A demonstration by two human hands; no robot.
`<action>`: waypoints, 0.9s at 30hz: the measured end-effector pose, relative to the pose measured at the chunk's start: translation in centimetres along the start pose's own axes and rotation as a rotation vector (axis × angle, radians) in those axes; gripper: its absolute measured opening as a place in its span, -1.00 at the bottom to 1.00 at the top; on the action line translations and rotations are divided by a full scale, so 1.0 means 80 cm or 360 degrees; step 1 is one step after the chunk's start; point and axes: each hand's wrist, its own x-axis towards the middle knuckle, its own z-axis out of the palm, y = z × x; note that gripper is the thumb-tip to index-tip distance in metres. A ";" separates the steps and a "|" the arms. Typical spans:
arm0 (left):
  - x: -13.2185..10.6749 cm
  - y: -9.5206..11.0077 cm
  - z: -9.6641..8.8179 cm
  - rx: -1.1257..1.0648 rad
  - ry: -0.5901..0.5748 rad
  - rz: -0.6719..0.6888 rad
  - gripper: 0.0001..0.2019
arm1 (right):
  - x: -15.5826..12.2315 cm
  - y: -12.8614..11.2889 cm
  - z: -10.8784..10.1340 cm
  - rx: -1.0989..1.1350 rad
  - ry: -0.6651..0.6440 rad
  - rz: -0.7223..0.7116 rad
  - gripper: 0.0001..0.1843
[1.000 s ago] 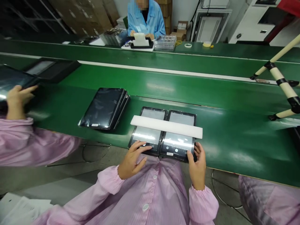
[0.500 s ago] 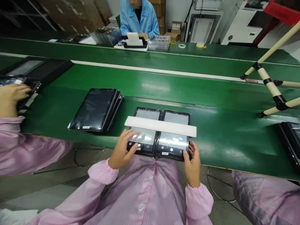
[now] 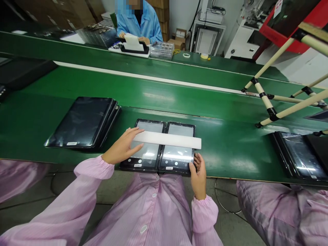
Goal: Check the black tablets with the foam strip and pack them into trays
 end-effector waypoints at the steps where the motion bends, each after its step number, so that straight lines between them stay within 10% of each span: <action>1: 0.003 -0.002 0.001 -0.0005 -0.0017 0.0010 -0.39 | 0.000 0.001 -0.001 0.0022 0.0005 0.0004 -0.27; 22: 0.025 -0.012 -0.005 -0.0115 -0.0015 0.0107 -0.43 | -0.001 0.001 -0.001 -0.0002 0.0012 0.0017 -0.27; 27: -0.014 -0.006 -0.032 -0.0275 0.0323 -0.0387 -0.26 | -0.001 -0.003 -0.001 -0.0005 0.0028 0.0037 -0.27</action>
